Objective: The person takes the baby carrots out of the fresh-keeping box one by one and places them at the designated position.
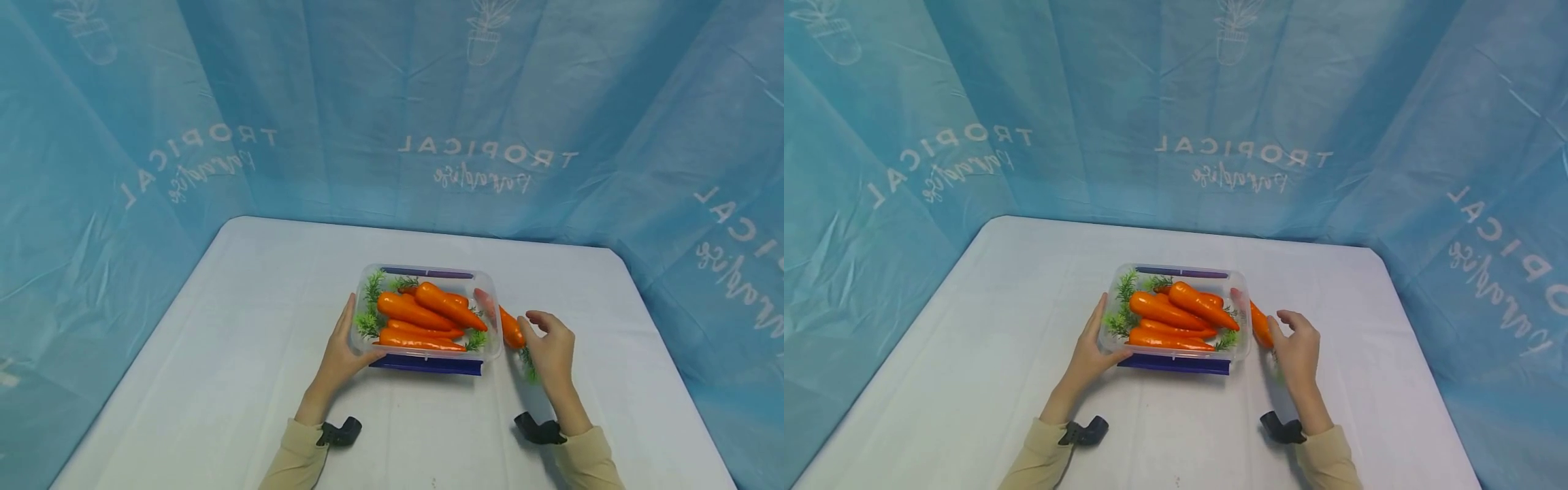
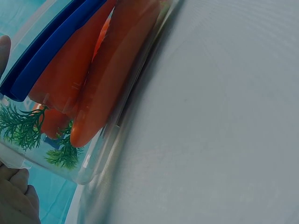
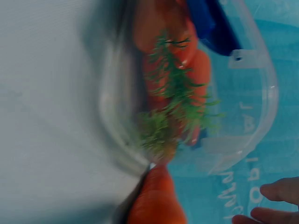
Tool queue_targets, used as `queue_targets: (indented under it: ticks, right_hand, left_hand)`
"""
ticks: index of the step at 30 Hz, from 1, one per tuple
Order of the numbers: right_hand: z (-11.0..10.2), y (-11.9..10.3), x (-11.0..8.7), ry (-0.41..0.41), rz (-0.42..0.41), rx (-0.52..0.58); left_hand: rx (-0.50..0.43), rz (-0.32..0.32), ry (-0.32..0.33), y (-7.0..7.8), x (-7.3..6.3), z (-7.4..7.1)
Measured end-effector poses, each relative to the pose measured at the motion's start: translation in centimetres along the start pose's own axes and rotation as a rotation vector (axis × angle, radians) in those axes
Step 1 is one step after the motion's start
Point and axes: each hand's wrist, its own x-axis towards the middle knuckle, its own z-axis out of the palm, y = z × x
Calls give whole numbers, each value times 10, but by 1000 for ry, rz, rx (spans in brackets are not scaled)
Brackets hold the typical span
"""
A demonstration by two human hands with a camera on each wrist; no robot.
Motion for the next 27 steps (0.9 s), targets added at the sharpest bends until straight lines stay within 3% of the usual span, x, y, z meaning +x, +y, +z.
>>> queue_targets:
  ticks: [7,16,27]
  right_hand:
    - [5,-26,12,-40,-87,179]
    - [23,-48,18,-188,-101,227]
    - [46,-54,20,-342,-125,251]
  left_hand:
    - [4,5,8,1,-1,-2]
    - [-15,14,-7,3,0,-1]
    - [-14,21,-5,2,0,-2]
